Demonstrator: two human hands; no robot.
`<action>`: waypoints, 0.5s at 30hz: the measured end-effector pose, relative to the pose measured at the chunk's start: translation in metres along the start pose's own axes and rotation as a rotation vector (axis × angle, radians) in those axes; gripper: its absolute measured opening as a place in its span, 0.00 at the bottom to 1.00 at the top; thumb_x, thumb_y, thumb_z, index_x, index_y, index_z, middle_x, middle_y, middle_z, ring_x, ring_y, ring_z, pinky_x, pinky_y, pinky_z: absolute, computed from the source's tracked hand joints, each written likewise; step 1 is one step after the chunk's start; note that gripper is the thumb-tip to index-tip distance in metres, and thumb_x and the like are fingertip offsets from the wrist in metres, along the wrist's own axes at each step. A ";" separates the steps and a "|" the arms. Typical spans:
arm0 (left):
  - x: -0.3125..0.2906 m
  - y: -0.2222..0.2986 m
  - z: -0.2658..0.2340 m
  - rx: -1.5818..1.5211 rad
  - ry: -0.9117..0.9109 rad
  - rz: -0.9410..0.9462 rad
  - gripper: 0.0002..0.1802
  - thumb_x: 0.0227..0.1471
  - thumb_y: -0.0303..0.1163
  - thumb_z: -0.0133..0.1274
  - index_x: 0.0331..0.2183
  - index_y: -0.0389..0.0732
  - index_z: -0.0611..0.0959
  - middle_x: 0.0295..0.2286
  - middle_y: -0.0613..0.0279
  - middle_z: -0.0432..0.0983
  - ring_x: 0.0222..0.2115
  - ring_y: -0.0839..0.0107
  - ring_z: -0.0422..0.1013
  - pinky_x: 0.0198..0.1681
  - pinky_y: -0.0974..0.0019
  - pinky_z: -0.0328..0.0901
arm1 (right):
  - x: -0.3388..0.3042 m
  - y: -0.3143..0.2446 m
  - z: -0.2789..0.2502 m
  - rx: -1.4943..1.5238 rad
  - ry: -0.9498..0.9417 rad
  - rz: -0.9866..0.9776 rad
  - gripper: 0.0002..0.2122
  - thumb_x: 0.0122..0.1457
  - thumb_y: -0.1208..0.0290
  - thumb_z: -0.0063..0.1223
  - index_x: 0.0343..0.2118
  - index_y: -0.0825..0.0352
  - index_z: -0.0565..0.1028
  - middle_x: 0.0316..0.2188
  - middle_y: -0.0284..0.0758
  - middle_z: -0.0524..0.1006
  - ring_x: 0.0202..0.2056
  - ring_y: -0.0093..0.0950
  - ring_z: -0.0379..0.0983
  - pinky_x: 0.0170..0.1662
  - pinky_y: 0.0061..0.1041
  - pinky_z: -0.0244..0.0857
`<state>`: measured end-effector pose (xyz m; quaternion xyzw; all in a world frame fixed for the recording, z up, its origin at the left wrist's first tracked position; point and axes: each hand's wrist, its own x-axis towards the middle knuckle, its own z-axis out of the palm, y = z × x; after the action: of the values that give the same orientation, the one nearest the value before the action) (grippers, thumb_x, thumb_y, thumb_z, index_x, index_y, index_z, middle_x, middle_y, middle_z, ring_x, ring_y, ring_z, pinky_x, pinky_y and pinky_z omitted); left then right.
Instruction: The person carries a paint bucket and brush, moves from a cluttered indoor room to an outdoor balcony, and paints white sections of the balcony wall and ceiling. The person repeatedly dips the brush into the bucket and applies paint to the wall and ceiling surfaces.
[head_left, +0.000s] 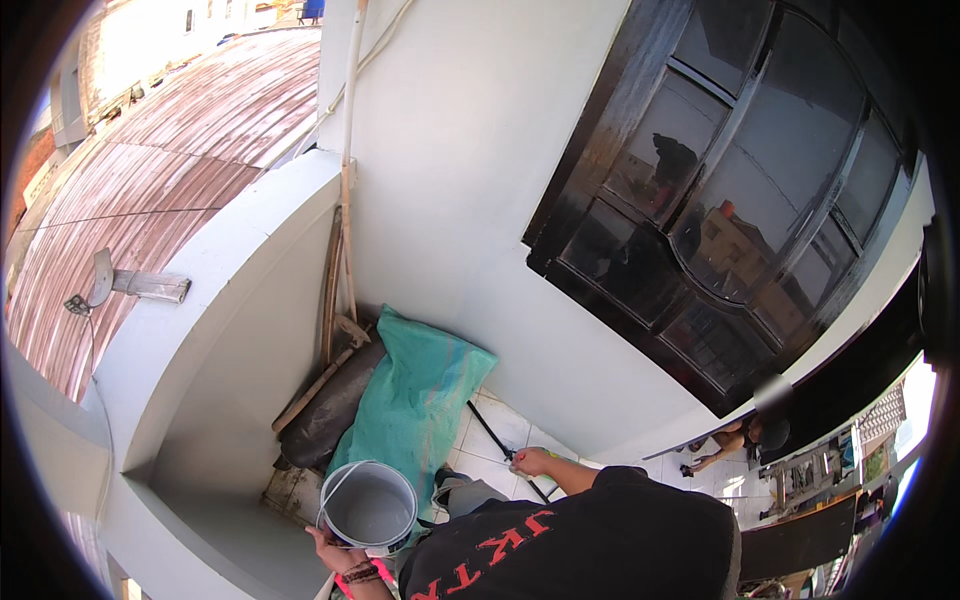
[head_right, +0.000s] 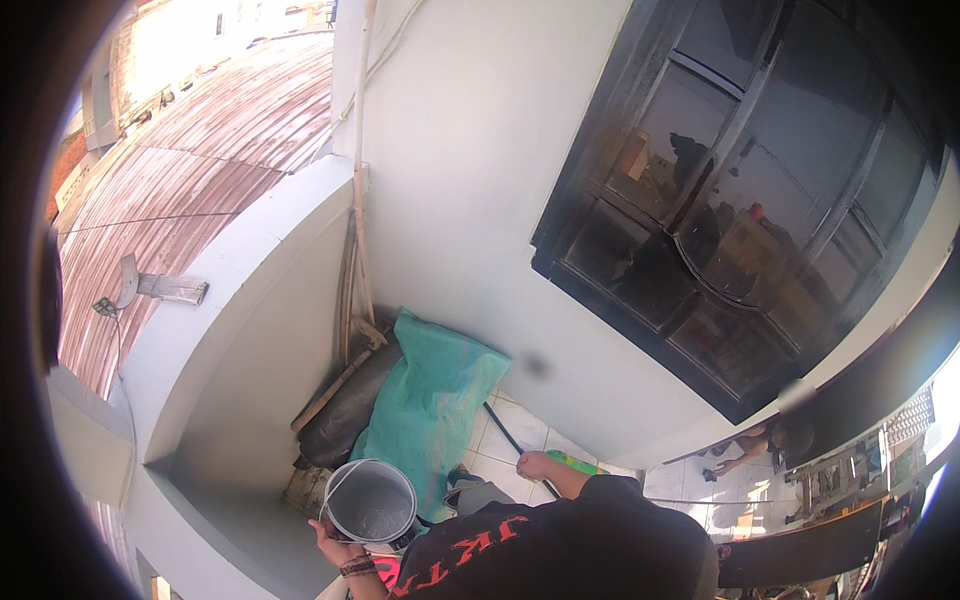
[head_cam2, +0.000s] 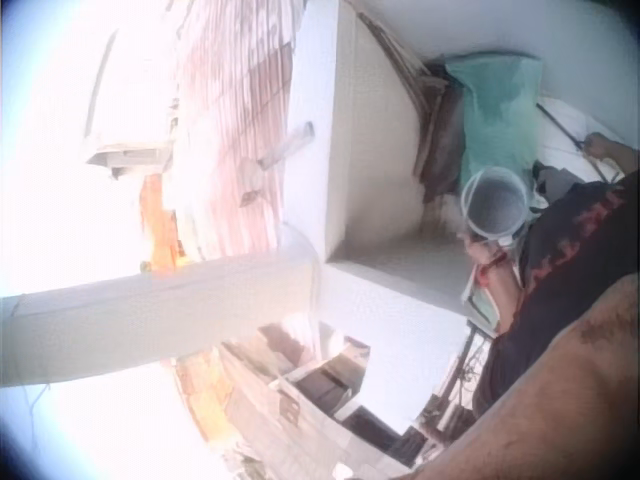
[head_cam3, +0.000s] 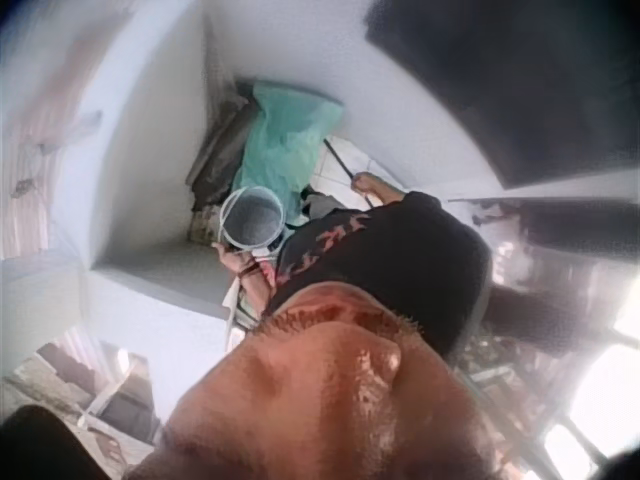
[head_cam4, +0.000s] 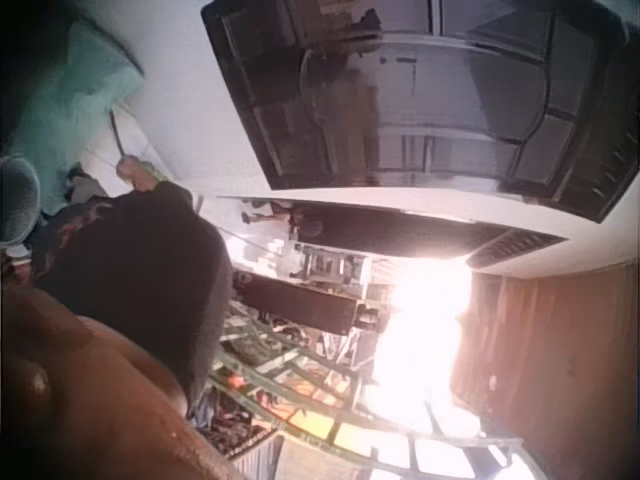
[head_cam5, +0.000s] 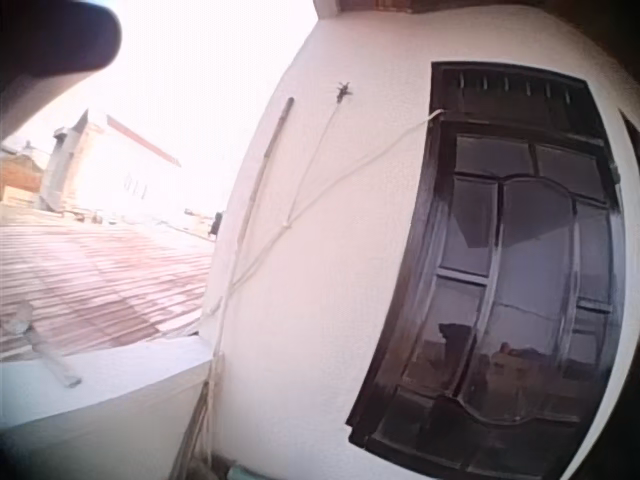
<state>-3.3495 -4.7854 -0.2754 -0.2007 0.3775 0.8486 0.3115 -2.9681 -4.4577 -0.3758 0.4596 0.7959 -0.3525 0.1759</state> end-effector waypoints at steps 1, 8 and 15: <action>0.001 -0.003 0.000 0.006 -0.004 -0.004 0.37 0.60 0.57 0.42 0.43 0.25 0.78 0.42 0.47 0.77 0.45 0.57 0.72 0.52 0.57 0.64 | 0.003 0.002 -0.004 -0.036 0.021 -0.093 0.14 0.49 0.58 0.53 0.31 0.61 0.82 0.28 0.41 0.80 0.32 0.37 0.78 0.37 0.34 0.70; -0.018 -0.006 0.051 -0.085 0.182 0.061 0.25 0.58 0.46 0.51 0.31 0.28 0.81 0.30 0.54 0.79 0.31 0.65 0.75 0.38 0.63 0.70 | -0.021 -0.011 -0.025 0.342 -0.028 0.325 0.07 0.51 0.71 0.57 0.34 0.61 0.78 0.28 0.31 0.78 0.29 0.25 0.75 0.27 0.29 0.71; -0.018 -0.008 0.031 -0.140 0.277 0.099 0.24 0.57 0.44 0.55 0.33 0.27 0.74 0.30 0.47 0.78 0.30 0.63 0.76 0.36 0.61 0.72 | -0.022 -0.007 -0.018 0.353 -0.078 0.332 0.06 0.52 0.73 0.56 0.33 0.64 0.77 0.27 0.32 0.77 0.28 0.26 0.74 0.26 0.28 0.70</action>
<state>-3.3344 -4.7642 -0.2492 -0.3182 0.3661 0.8514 0.1997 -2.9618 -4.4602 -0.3472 0.5939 0.6281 -0.4697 0.1792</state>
